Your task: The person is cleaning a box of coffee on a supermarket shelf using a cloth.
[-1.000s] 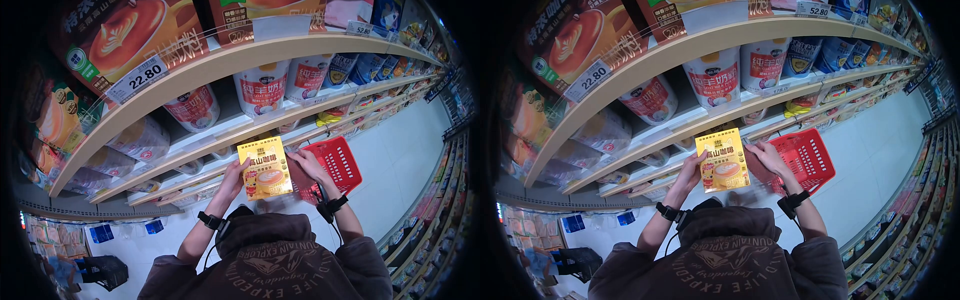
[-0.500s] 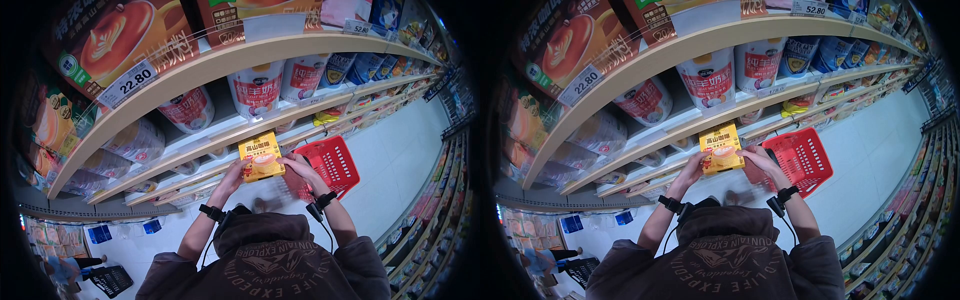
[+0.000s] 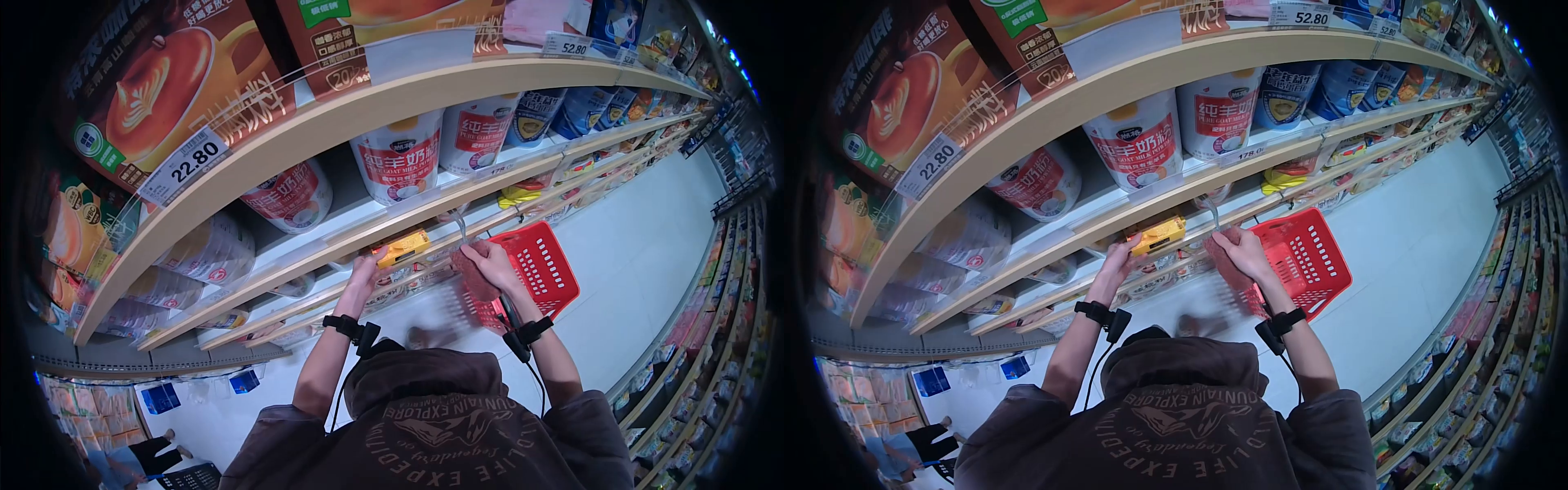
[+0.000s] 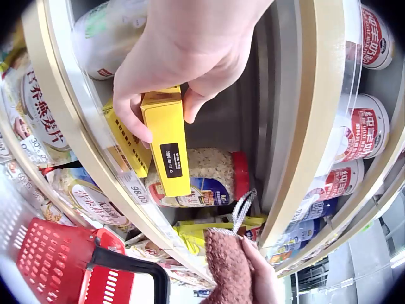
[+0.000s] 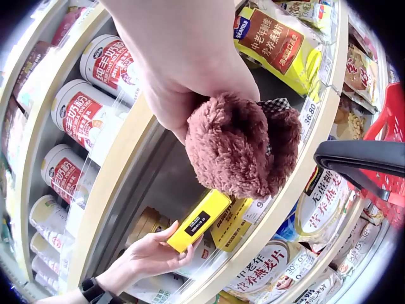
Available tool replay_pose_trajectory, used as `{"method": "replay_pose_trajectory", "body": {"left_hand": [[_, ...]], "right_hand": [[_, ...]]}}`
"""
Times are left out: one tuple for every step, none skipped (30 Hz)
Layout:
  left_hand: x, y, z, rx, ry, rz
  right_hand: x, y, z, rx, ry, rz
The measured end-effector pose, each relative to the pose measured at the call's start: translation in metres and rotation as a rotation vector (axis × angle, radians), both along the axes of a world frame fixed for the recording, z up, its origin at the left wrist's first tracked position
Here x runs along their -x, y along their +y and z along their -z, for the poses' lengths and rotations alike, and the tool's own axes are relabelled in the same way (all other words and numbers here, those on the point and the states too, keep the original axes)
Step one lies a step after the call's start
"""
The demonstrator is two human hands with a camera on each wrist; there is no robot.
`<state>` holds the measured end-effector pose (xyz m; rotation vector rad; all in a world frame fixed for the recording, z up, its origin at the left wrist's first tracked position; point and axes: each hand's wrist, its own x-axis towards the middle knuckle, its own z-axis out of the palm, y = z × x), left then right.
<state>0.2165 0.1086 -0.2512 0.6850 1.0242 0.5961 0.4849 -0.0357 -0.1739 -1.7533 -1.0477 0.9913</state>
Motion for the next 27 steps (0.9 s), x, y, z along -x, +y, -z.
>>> {"method": "replay_pose_trajectory", "body": {"left_hand": [[-0.002,0.004,0.006,-0.006,-0.007,-0.027],[-0.003,0.009,0.011,-0.005,-0.009,-0.019],[-0.003,0.015,0.018,0.045,-0.006,-0.013],[-0.003,0.021,0.028,0.096,-0.003,-0.007],[-0.004,0.028,0.038,0.096,-0.003,-0.001],[-0.004,0.036,0.054,0.109,-0.03,-0.008],[-0.006,0.039,0.057,0.121,-0.058,-0.015],[-0.008,0.04,0.06,0.123,-0.058,-0.012],[-0.011,0.041,0.059,0.113,-0.043,-0.041],[-0.014,0.041,0.059,0.103,-0.027,-0.071],[-0.016,0.042,0.058,0.103,-0.027,-0.07],[-0.018,0.044,0.064,0.035,0.073,-0.07],[-0.02,0.046,0.071,-0.034,0.173,-0.07],[-0.021,0.047,0.077,-0.035,0.173,-0.07],[-0.023,0.045,0.075,-0.172,0.319,0.015],[-0.025,0.043,0.073,-0.309,0.465,0.1],[-0.024,0.04,0.071,-0.311,0.465,0.1],[-0.025,0.031,0.044,-0.454,0.567,0.162],[-0.026,0.025,0.026,-0.598,0.669,0.223],[-0.028,0.024,0.022,-0.6,0.671,0.22],[-0.028,0.025,0.024,-0.606,0.838,0.308],[-0.029,0.026,0.022,-0.609,1.004,0.395],[-0.029,0.028,0.03,-0.725,1.049,0.393],[-0.032,0.017,0.019,-0.888,1.091,0.332],[-0.035,0.01,0.01,-0.931,1.105,0.365],[-0.035,0.006,0.004,-0.978,1.125,0.392],[-0.034,0.003,0.005,-1.05,1.098,0.466]], "right_hand": [[-0.001,-0.002,-0.003,0.019,-0.02,0.018],[-0.004,-0.005,-0.006,0.019,-0.022,0.026],[-0.004,-0.008,-0.013,0.049,-0.043,0.032],[-0.005,-0.01,-0.016,0.079,-0.064,0.038],[-0.006,-0.011,-0.016,0.08,-0.065,0.044],[-0.006,-0.012,-0.016,0.07,-0.053,0.052],[-0.006,-0.014,-0.014,0.059,-0.042,0.059],[-0.007,-0.015,-0.012,0.06,-0.042,0.063],[-0.007,-0.016,-0.011,0.047,-0.052,0.06],[-0.008,-0.016,-0.009,0.034,-0.061,0.055],[-0.008,-0.017,-0.008,0.035,-0.061,0.056],[-0.008,-0.018,-0.008,0.019,-0.058,0.063],[-0.007,-0.018,-0.009,0.004,-0.056,0.07],[-0.007,-0.017,-0.007,0.003,-0.056,0.07],[-0.008,-0.016,-0.005,0.008,-0.063,0.069],[-0.008,-0.016,-0.002,0.012,-0.071,0.067],[-0.008,-0.016,0.0,0.01,-0.071,0.067],[-0.007,-0.016,-0.004,0.009,-0.055,0.073],[-0.005,-0.016,-0.006,0.009,-0.039,0.078],[-0.005,-0.015,-0.004,0.006,-0.038,0.076],[-0.005,-0.014,-0.003,0.022,-0.035,0.065],[-0.005,-0.013,-0.003,0.037,-0.033,0.054],[-0.005,-0.014,-0.004,0.029,-0.037,0.051],[-0.003,-0.015,-0.007,0.031,-0.031,0.047],[0.0,-0.013,-0.009,0.025,-0.027,0.038],[-0.001,-0.013,-0.006,0.027,-0.059,0.021],[0.001,-0.013,0.001,-0.027,-0.007,0.025]]}}
